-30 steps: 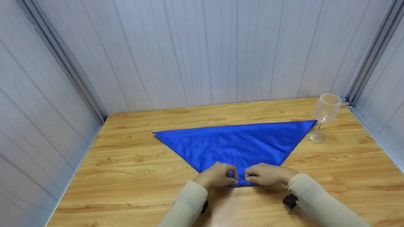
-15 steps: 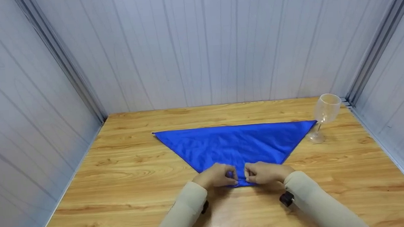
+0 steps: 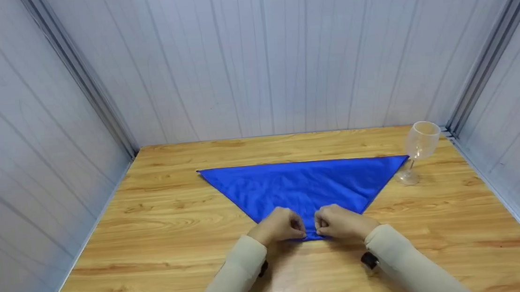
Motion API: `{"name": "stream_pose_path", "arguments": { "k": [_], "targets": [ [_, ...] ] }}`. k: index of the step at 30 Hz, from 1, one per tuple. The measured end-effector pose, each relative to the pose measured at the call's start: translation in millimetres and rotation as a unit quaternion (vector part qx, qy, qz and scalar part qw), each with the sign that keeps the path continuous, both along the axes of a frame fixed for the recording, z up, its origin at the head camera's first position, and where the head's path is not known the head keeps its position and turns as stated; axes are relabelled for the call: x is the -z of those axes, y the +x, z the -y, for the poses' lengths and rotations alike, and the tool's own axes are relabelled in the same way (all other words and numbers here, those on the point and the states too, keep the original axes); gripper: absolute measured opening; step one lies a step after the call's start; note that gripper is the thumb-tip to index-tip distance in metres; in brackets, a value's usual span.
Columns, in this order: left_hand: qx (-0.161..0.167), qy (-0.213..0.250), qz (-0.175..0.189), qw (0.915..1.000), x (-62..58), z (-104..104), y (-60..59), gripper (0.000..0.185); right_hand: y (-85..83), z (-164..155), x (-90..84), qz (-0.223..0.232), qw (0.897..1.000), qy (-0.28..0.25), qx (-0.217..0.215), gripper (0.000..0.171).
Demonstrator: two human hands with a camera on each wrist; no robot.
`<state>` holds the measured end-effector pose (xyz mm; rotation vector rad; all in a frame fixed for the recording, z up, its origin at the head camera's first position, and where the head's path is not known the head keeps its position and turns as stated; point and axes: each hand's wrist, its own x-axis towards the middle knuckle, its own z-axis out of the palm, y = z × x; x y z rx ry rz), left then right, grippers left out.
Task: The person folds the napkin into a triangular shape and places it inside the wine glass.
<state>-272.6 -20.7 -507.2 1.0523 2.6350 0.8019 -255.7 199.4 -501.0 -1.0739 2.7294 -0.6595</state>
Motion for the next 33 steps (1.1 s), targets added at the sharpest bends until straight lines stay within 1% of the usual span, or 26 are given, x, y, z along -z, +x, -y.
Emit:
{"name": "stream_pose_path", "arguments": {
  "k": [3,5,8,11,13,17,19,22,27,33],
  "targets": [
    [-0.005,-0.01,-0.016,0.9998,-1.5,-1.6,2.5,0.006,3.9,2.8,-0.1,-0.029,1.0,-0.012,-0.001,0.018],
    [-0.008,-0.018,-0.023,0.9995,-3.5,-2.8,5.6,0.006,6.4,3.9,0.3,-0.047,0.999,-0.008,0.002,0.018],
    [-0.004,-0.038,-0.045,0.9982,-6.9,-4.0,11.9,0.006,9.8,3.0,1.6,-0.075,0.997,-0.001,-0.006,0.015],
    [0.007,-0.052,-0.061,0.9968,-9.6,-2.7,18.2,0.005,13.5,-0.4,2.3,-0.086,0.996,-0.001,-0.017,0.012],
    [0.015,-0.052,-0.066,0.9963,-10.2,-0.8,21.0,0.005,15.3,-3.0,2.0,-0.087,0.996,-0.002,-0.023,0.01],
    [0.029,-0.034,-0.064,0.9969,-9.0,2.7,23.5,0.015,18.7,-8.4,0.2,-0.058,0.998,0.002,-0.026,0.007],
    [0.034,-0.028,-0.061,0.9971,-7.9,3.9,23.5,0.016,19.9,-10.5,-0.5,-0.039,0.999,0.005,-0.03,0.005],
    [0.039,-0.023,-0.051,0.9976,-6.2,4.6,22.6,0.016,21.5,-12.6,-1.0,-0.014,0.999,0.008,-0.034,0.01],
    [0.051,-0.013,-0.034,0.998,-4.9,5.0,23.0,0.015,25.2,-13.3,-3.0,-0.003,0.999,0.01,-0.033,0.014],
    [0.071,-0.01,-0.022,0.9972,-5.0,5.4,26.1,0.016,30.4,-11.9,-5.6,0.028,0.999,0.0,-0.019,0.016]
  ]
}}
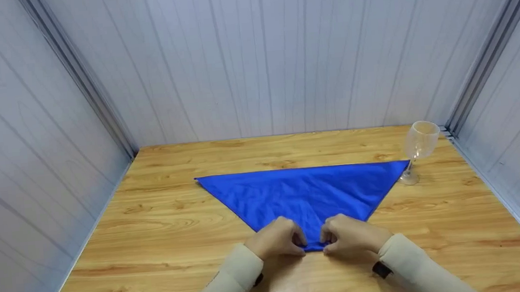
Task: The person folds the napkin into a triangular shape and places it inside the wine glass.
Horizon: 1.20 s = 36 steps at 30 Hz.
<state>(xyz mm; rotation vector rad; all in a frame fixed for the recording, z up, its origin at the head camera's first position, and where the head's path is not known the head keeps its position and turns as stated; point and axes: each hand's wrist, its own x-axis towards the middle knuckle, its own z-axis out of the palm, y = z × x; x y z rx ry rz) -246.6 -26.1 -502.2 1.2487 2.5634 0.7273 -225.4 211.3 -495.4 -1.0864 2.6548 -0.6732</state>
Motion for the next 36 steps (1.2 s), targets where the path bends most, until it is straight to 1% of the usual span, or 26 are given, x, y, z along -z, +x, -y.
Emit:
{"name": "stream_pose_path", "arguments": {
  "k": [4,7,9,11,16,20,24,27,30,33,36],
  "targets": [
    [0.008,-0.011,-0.015,0.9998,-0.4,0.5,0.5,0.015,0.6,-0.3,0.6,0.012,1.0,0.0,0.007,0.018],
    [0.019,-0.019,-0.031,0.9992,0.4,1.0,-0.3,0.012,0.2,-0.8,1.8,0.012,1.0,0.001,0.007,0.018],
    [0.024,-0.021,-0.035,0.9989,0.9,1.3,-1.4,0.011,0.0,-1.2,2.4,0.013,1.0,0.003,0.007,0.019],
    [0.025,-0.02,-0.028,0.9991,1.7,1.8,-3.0,0.01,-0.2,-1.4,3.1,0.012,1.0,0.006,0.007,0.019],
    [0.012,-0.032,0.005,0.9994,1.5,3.4,-7.2,0.007,0.6,-2.0,4.3,0.012,1.0,0.013,0.012,0.019],
    [-0.007,-0.045,0.029,0.9986,-0.6,3.4,-12.4,0.008,2.4,-2.8,4.5,0.01,1.0,0.014,0.016,0.018],
    [-0.045,-0.06,0.06,0.9954,-2.5,2.0,-16.9,0.012,4.0,-3.6,5.8,-0.002,1.0,0.01,0.015,0.015],
    [-0.067,-0.077,0.07,0.9922,-3.9,-0.4,-18.5,0.013,4.9,-4.1,8.0,-0.019,1.0,0.003,0.007,0.014],
    [-0.082,-0.09,0.074,0.9898,-4.9,-3.2,-19.0,0.015,4.9,-4.8,9.8,-0.028,1.0,-0.004,-0.001,0.013],
    [-0.097,-0.095,0.082,0.9873,-5.6,-5.1,-19.1,0.016,3.5,-5.5,10.0,-0.021,1.0,-0.009,-0.004,0.012],
    [-0.107,-0.095,0.088,0.9858,-6.4,-5.9,-18.8,0.017,1.2,-6.4,8.2,-0.003,1.0,-0.014,-0.004,0.009]
  ]
}}
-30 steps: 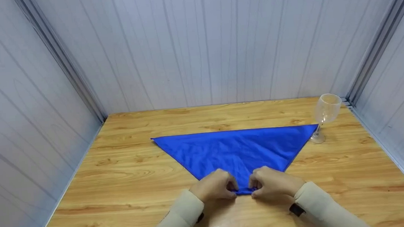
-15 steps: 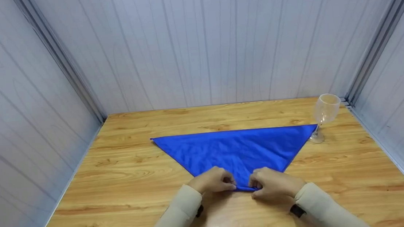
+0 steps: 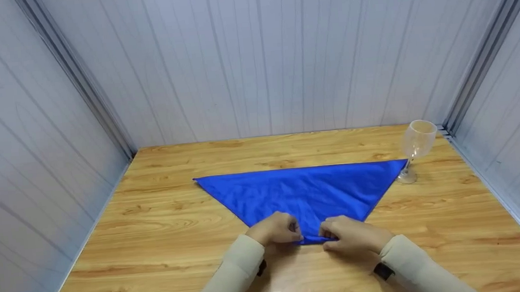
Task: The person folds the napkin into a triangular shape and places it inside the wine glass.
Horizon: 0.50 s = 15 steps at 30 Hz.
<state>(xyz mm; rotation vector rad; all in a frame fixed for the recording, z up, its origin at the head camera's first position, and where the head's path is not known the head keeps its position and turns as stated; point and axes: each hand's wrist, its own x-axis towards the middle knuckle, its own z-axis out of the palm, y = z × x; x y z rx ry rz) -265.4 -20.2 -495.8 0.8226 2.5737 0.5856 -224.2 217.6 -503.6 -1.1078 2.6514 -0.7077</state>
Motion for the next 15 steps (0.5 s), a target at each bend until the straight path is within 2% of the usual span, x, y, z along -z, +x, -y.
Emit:
{"name": "stream_pose_path", "arguments": {
  "k": [6,15],
  "targets": [
    [0.001,0.013,0.0,0.9999,-0.2,0.9,0.7,0.017,-6.3,-0.2,-3.8,0.009,1.0,-0.004,-0.011,0.003],
    [0.004,0.011,0.005,0.9999,2.1,3.1,-2.2,0.017,-15.9,2.1,-3.8,0.026,1.0,0.01,-0.008,0.009]
  ]
}}
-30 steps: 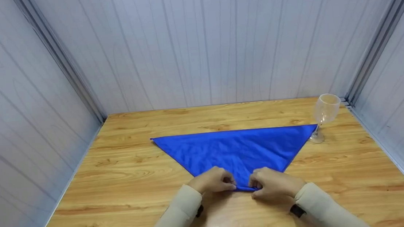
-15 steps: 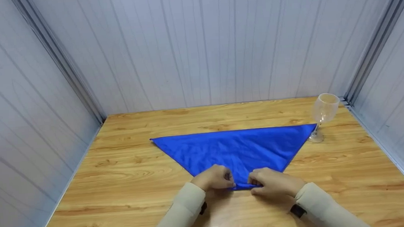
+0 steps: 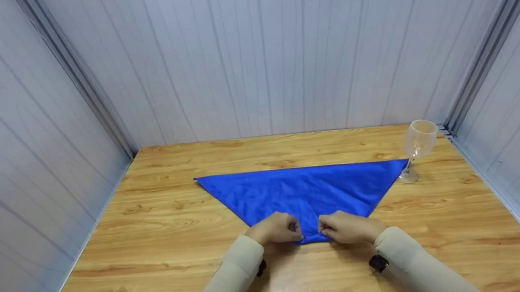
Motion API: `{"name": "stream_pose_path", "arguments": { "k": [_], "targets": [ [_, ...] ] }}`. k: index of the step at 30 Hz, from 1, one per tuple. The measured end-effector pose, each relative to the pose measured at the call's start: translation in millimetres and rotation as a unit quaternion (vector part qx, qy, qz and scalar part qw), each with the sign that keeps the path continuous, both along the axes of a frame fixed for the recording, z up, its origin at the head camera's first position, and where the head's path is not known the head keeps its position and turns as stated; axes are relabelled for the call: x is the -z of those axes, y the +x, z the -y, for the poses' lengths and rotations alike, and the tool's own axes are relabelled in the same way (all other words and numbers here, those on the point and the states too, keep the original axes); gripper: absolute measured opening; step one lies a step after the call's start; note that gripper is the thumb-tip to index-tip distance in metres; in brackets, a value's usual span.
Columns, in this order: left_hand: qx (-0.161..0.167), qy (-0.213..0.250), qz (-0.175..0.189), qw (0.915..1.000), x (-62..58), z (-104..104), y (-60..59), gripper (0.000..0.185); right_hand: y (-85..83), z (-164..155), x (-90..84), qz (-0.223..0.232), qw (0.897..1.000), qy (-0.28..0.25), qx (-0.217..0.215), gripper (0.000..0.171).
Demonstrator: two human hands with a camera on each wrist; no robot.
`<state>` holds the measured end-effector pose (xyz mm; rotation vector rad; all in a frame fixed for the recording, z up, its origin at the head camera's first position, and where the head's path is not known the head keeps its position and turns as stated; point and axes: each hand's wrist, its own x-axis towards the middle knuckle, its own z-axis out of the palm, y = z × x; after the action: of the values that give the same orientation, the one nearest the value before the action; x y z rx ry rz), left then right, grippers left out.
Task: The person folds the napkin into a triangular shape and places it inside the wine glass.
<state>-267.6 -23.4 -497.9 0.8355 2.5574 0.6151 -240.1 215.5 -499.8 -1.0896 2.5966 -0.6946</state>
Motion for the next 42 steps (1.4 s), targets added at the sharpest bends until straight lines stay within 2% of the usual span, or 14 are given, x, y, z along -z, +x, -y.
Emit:
{"name": "stream_pose_path", "arguments": {
  "k": [4,8,18,23,30,35,38,42],
  "targets": [
    [-0.001,-0.004,-0.002,1.0,0.0,0.1,-0.9,0.018,-1.1,2.1,-1.0,0.01,1.0,0.011,0.011,0.009],
    [-0.001,-0.006,-0.002,1.0,0.1,0.3,-1.5,0.017,-1.5,5.1,-2.1,0.003,1.0,0.015,0.017,0.008],
    [-0.007,0.017,0.004,0.9998,4.4,1.6,-2.6,0.018,-0.5,10.9,-3.8,0.004,0.998,0.042,0.054,0.012],
    [0.005,0.035,-0.009,0.9993,6.5,3.3,-4.3,0.017,-2.4,9.2,-1.5,-0.014,0.998,0.037,0.05,0.012],
    [0.013,0.072,-0.029,0.9969,9.1,4.6,-4.7,0.013,-4.6,6.8,0.1,-0.069,0.997,0.035,0.031,0.015],
    [0.031,0.072,-0.084,0.9934,4.0,0.7,-0.2,0.011,-5.8,9.6,-0.1,-0.095,0.995,0.015,0.011,0.012],
    [0.044,0.052,-0.133,0.9888,0.0,-2.1,4.8,0.01,-5.5,10.4,-0.5,-0.109,0.994,0.006,0.006,0.013],
    [0.063,0.013,-0.195,0.9787,-3.6,-4.3,13.1,0.005,-4.4,8.0,2.5,-0.117,0.993,0.007,0.006,0.015]
  ]
}}
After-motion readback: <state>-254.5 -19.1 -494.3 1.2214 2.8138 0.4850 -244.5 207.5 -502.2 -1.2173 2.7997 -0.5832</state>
